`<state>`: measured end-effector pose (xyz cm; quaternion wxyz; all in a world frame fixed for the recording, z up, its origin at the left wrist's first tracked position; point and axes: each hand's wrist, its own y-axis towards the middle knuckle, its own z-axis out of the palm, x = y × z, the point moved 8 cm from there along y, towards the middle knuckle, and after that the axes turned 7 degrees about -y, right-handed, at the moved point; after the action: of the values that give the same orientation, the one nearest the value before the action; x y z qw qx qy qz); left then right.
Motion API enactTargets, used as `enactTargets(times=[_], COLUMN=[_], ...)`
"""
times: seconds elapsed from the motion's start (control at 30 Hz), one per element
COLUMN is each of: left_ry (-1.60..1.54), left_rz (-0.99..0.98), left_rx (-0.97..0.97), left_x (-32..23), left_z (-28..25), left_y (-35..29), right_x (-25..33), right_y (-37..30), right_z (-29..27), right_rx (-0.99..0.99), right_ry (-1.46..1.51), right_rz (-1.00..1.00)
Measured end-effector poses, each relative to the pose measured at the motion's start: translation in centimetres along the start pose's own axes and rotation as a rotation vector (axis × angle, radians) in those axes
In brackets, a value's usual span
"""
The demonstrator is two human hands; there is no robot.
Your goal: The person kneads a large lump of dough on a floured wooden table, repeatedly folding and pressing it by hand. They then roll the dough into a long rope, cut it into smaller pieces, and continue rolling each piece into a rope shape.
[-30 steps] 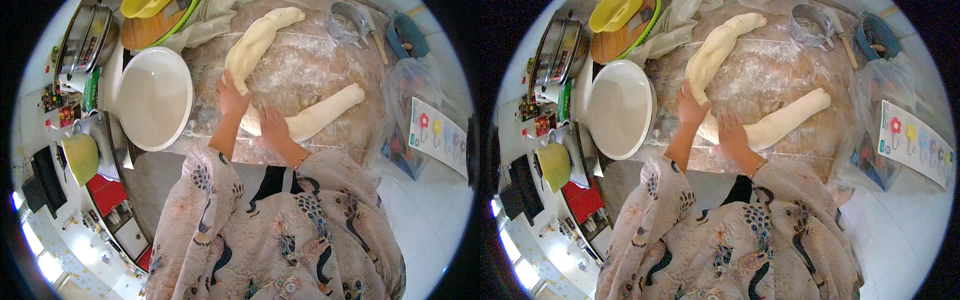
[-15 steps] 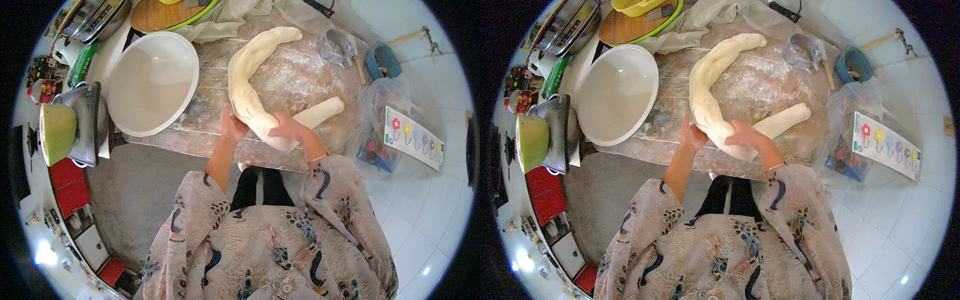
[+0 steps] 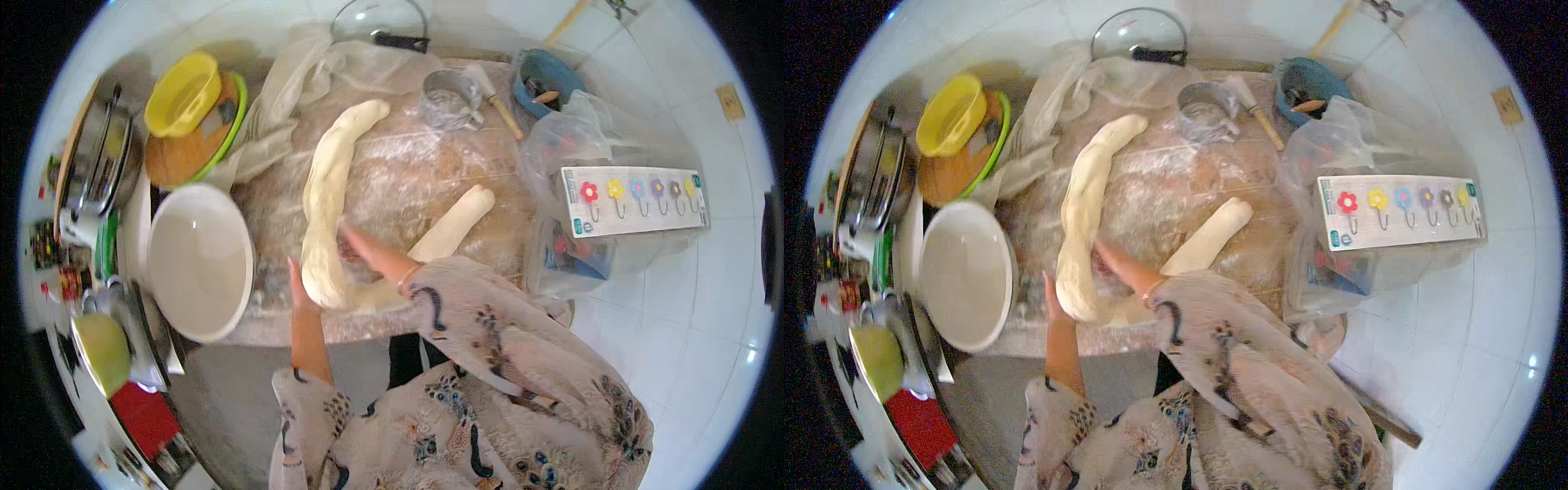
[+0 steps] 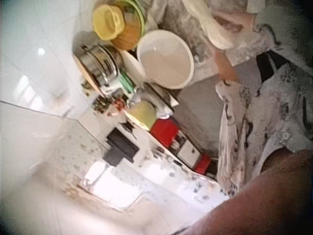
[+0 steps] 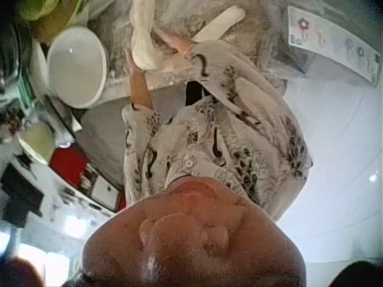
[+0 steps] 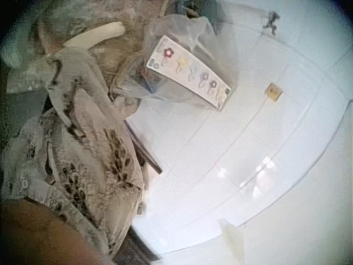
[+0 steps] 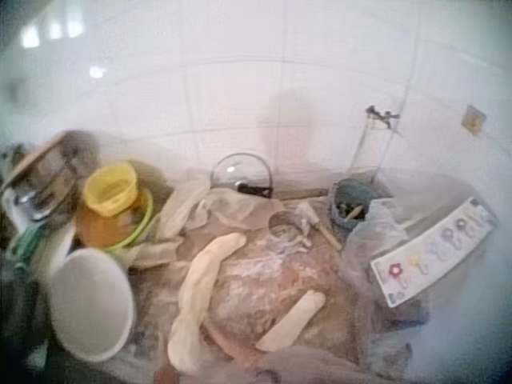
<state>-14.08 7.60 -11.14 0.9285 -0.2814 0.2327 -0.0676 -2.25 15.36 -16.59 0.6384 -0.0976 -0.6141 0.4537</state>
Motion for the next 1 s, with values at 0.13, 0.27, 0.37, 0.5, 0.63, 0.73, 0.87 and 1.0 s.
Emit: enactTargets(times=[0.13, 0.27, 0.37, 0.5, 0.63, 0.73, 0.87, 1.0], left_ry=[0.267, 0.627, 1.171, 1.535, 1.708, 1.735, 1.719, 1.753], left_rz=[-0.095, 0.124, 0.374, 0.715, 0.712, 0.75, 0.661, 0.615], left_rx=[-0.358, -0.567, -0.597, -0.613, -0.735, -0.773, -0.826, -0.842], left_x=[0.7, -1.0, -2.3, -1.8, -0.8, 0.0, -0.3, -0.3], left_z=[-2.2, -8.3, -7.1, -0.5, 1.5, 2.1, 3.4, 0.0], left_y=[0.1, -0.6, -1.0, -1.9, -0.9, -0.6, -1.2, 0.0], right_x=[10.5, 20.2, 29.3, 32.1, 28.5, 26.2, 29.7, 34.1], right_y=[0.3, -10.0, -17.1, -14.6, -10.9, -9.0, -12.1, -15.7], right_z=[-7.4, -29.4, -36.7, -43.1, -50.6, -55.2, -50.6, -48.0], right_rx=[-0.635, -1.518, -1.547, -1.435, -1.266, -1.289, -1.261, -1.371], right_ry=[-0.705, -0.41, -0.838, -1.384, -1.514, -1.548, -1.599, -1.542], right_rz=[-0.493, -0.618, -0.662, 0.057, 0.402, 0.432, 0.379, 0.376])
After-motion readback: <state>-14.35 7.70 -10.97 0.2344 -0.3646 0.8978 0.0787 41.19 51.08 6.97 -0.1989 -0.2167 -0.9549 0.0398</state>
